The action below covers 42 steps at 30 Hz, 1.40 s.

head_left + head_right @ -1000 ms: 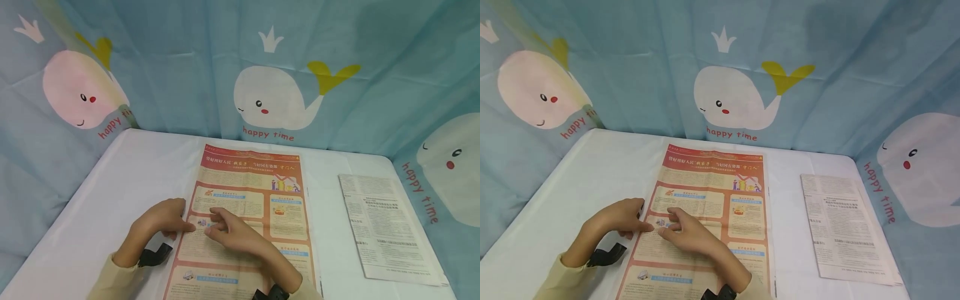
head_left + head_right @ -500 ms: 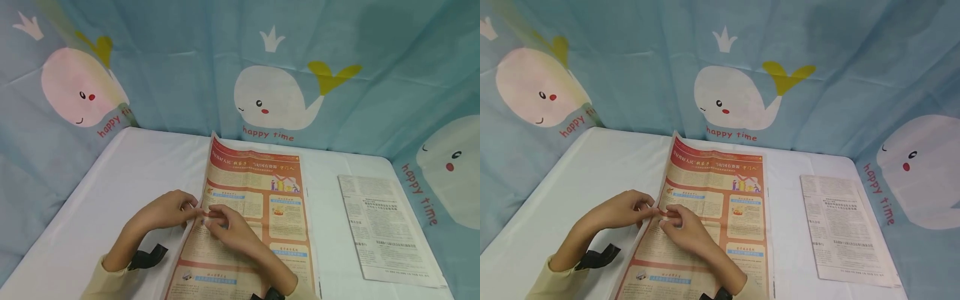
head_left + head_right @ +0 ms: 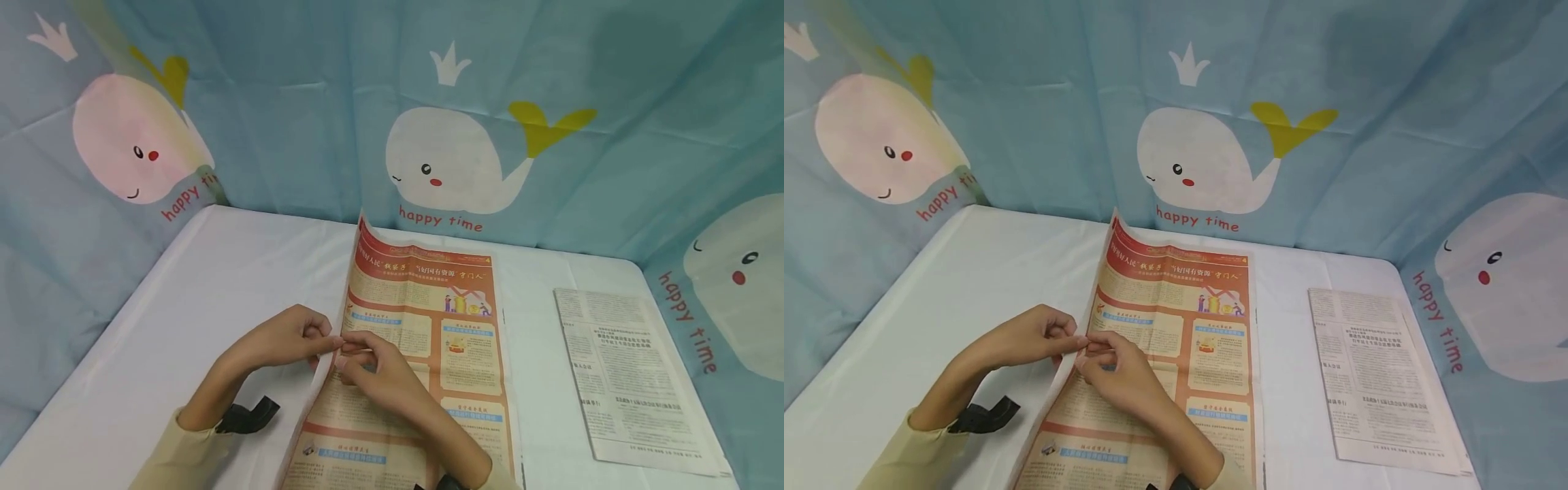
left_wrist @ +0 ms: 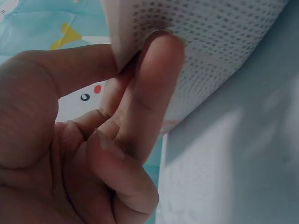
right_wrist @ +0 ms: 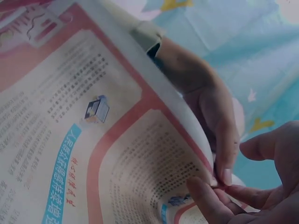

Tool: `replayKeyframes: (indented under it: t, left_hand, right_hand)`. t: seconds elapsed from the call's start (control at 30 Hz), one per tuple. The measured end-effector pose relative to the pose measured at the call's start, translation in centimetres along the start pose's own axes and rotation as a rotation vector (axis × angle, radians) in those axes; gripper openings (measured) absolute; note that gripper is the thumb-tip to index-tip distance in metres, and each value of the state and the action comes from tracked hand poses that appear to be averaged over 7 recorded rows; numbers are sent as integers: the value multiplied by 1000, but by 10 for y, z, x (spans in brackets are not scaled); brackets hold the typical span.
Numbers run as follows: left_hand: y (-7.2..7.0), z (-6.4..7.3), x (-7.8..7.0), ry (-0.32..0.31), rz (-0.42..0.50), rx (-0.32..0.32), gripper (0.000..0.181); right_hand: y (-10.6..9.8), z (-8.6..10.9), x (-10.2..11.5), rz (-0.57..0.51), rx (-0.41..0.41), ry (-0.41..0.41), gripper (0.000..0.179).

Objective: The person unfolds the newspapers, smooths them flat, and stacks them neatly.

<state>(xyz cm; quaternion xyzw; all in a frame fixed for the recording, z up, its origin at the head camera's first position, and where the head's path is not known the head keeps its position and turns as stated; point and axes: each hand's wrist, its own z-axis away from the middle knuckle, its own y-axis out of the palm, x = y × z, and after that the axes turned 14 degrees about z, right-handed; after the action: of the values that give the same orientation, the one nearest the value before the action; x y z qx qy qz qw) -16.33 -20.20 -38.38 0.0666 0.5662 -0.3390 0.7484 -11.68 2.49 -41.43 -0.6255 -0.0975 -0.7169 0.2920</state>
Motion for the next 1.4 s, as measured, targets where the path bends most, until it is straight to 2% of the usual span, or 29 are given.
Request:
replayKeyframes:
  t: [0.17, 0.4, 0.6, 0.8, 1.03, 1.27, 1.4]
  left_hand:
    - [5, -5, 3, 1, 41, 12, 34]
    - [10, -8, 4, 12, 35, 19, 39]
    - [16, -12, 4, 40, 3, -29, 45]
    - [19, -14, 4, 60, 21, -37, 43]
    - [17, -12, 6, 41, 30, -49, 46]
    - [12, -9, 5, 34, 2, -75, 48]
    - [9, -8, 5, 41, 1, -70, 44]
  right_hand:
    - [-3, 2, 3, 46, -8, 8, 45]
    - [-3, 6, 10, 80, -12, 19, 46]
    - [2, 8, 6, 109, -57, -16, 61]
    - [6, 6, 2, 135, -70, -45, 69]
    - [4, 1, -5, 164, -58, -64, 60]
    - [0, -5, -16, 217, -104, -89, 47]
    - [-2, -7, -21, 224, -149, -95, 36]
